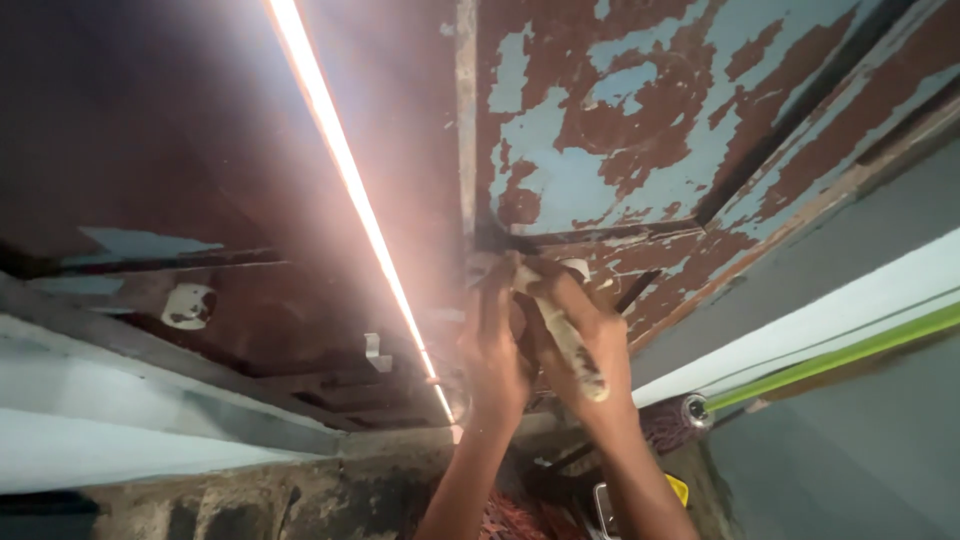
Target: The person cleans a wooden door by first using a brush to scrub the surface, then wiping it with a cloth. The person handles a brush, a cloth, and a container of liquid during the process.
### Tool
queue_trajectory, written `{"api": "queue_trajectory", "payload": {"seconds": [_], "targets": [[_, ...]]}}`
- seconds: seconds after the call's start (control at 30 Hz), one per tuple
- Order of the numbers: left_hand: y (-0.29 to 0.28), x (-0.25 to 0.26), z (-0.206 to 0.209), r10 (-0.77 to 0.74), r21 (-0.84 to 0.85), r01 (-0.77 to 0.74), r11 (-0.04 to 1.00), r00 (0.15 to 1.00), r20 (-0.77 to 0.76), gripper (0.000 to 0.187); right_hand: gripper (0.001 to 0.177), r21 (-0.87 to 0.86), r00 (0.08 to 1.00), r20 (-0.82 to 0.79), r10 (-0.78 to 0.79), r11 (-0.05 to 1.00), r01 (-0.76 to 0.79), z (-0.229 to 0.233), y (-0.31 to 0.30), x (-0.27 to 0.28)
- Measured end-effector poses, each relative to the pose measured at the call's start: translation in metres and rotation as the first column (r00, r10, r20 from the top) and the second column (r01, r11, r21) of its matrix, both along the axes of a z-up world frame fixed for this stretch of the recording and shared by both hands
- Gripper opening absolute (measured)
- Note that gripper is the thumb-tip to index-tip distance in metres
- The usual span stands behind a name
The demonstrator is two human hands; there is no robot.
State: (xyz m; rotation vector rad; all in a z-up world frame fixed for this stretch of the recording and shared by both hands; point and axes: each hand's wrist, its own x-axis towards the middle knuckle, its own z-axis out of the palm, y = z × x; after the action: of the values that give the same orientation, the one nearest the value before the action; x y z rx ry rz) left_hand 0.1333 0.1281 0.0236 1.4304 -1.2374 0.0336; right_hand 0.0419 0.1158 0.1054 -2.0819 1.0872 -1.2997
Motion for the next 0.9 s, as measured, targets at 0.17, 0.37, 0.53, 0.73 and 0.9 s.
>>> {"api": "queue_trajectory", "payload": {"seconds": [0.17, 0.37, 0.53, 0.73, 0.9], "targets": [[-0.008, -0.018, 0.007, 0.038, -0.054, -0.037, 0.998, 0.999, 0.018, 0.064, 0.029, -0.111, 0.995, -0.054, 0.087, 0.99, -0.093, 0.011, -0.006, -0.012], [-0.028, -0.053, 0.008, -0.101, -0.128, 0.093, 0.987, 0.993, -0.062, 0.06, 0.035, -0.055, 0.999, 0.001, -0.034, 0.998, 0.034, 0.011, -0.013, -0.04], [-0.044, -0.086, 0.022, -0.269, -0.178, 0.242, 0.954, 0.952, -0.145, 0.057, 0.023, -0.121, 0.982, -0.037, -0.188, 0.976, 0.182, -0.003, -0.026, -0.074], [-0.068, -0.125, 0.016, -0.294, -0.197, 0.274, 0.941, 0.953, -0.077, 0.049, 0.021, -0.159, 0.944, -0.006, -0.331, 0.932, 0.326, -0.008, -0.04, -0.1], [-0.081, -0.151, 0.025, -0.22, -0.167, 0.213, 0.963, 0.975, -0.022, 0.044, 0.018, -0.18, 0.959, 0.023, -0.283, 0.942, 0.282, -0.006, -0.058, -0.125]]}}
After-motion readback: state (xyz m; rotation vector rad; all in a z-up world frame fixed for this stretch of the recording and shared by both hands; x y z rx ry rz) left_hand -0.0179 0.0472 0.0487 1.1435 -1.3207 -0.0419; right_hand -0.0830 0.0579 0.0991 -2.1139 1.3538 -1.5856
